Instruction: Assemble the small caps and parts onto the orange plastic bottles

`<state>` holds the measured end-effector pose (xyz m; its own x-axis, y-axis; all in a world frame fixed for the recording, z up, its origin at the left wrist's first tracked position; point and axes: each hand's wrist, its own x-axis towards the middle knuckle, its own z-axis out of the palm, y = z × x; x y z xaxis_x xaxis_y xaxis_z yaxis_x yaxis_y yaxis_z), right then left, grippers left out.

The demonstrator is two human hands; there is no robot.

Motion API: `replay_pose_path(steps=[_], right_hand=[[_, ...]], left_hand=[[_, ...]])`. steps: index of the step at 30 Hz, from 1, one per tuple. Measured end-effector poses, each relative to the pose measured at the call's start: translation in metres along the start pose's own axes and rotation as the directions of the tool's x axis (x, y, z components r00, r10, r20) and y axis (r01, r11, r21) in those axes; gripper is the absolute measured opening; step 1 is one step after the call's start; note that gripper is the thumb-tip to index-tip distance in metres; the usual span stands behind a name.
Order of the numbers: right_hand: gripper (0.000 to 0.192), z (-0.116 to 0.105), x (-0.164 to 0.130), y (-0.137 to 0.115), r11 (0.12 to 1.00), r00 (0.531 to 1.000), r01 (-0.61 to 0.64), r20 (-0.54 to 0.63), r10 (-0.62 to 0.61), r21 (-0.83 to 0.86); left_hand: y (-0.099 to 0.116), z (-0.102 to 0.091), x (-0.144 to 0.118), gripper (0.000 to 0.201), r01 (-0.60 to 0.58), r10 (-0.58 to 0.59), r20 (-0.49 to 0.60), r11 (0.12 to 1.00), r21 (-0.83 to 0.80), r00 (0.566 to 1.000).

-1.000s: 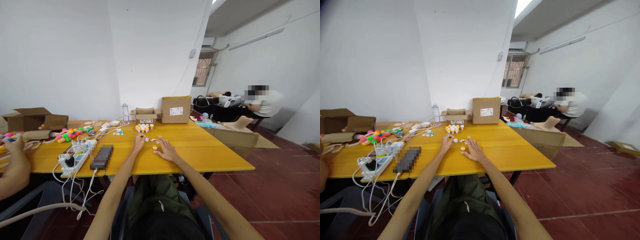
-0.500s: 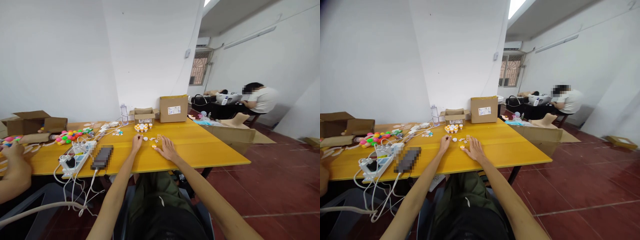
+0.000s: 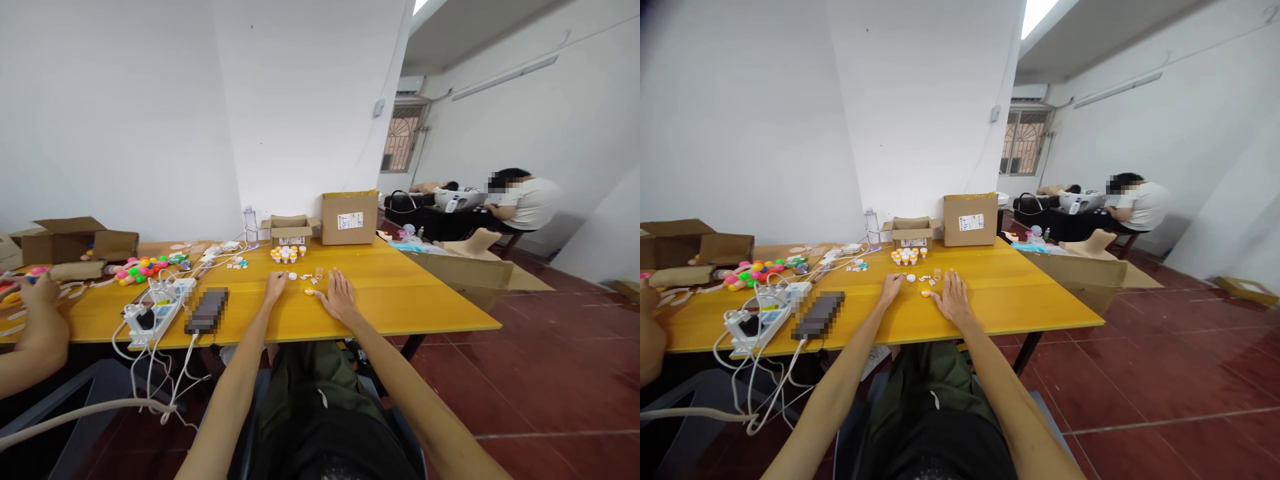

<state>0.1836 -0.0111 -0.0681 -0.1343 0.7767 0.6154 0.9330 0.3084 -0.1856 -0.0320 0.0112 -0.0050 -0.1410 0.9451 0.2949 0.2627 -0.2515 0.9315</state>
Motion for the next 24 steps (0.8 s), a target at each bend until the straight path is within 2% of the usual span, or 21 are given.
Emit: replay_pose_path(steps=[9, 17, 24], right_hand=[[0.075, 0.0, 0.001, -0.003, 0.998, 1.0, 0.002, -0.014, -0.003, -0.066], [0.074, -0.001, 0.003, -0.006, 0.994, 0.998, 0.057, -0.005, -0.058, -0.098], [0.068, -0.002, 0.005, -0.012, 0.985, 0.988, 0.142, -0.053, -0.148, -0.097]], left_hand=[[-0.004, 0.0, -0.001, 0.051, 0.014, -0.013, 0.037, 1.0, -0.013, 0.999], [-0.005, 0.002, -0.001, 0.052, 0.02, -0.019, 0.068, 1.0, -0.012, 0.997], [-0.005, 0.002, -0.003, 0.053, -0.007, 0.007, 0.079, 1.0, 0.004, 0.997]])
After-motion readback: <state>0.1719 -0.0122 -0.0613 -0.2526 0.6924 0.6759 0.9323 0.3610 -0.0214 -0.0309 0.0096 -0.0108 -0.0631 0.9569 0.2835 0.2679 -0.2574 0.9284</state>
